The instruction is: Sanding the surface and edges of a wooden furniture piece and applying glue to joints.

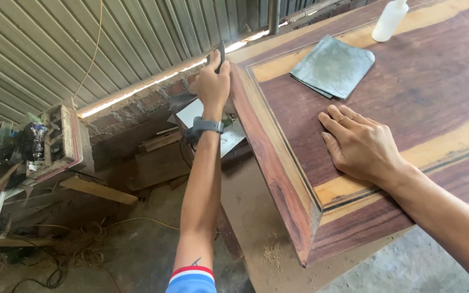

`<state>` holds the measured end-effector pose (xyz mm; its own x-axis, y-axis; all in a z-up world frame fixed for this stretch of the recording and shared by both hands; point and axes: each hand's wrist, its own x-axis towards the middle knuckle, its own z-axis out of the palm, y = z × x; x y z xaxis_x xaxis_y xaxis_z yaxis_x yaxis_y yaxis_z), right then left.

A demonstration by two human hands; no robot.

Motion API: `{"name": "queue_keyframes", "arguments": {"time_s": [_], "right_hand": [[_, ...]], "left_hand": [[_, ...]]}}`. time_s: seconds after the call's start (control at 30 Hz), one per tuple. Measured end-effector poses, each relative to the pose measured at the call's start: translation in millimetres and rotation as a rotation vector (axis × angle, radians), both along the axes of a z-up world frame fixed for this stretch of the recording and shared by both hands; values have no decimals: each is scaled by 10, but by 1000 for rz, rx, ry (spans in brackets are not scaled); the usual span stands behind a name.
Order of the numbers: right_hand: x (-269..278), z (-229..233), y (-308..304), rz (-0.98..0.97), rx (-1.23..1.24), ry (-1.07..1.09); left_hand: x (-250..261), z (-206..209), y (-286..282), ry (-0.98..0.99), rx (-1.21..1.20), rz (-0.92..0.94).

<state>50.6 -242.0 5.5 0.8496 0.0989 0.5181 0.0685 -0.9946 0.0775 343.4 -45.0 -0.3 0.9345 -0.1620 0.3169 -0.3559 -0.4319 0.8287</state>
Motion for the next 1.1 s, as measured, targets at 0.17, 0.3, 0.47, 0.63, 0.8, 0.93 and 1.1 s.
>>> {"name": "queue_keyframes", "arguments": {"time_s": [0.17,0.3,0.47,0.63,0.8,0.93,1.1], "right_hand": [[29,-28,33,-94,-44,-54],[-10,32,1,1,3,5],[-15,26,11,2,-6,19],[-31,21,35,7,-123,-51],[-45,-26,-8,-3,-124,-90],[-86,-9,26,3,-88,-45],[-84,-36,8,-29,-55,-14]], "left_hand": [[-551,185,47,-29,-51,-99],[67,-67,-13,100,-257,-105],[-1122,55,145,155,-379,-98],[-2440,-450,387,152,-649,-199],[-1656,-414,201,186,-703,-178],[-718,-474,77,170,-648,-31],[-1517,-683,238,131,-865,-289]]}}
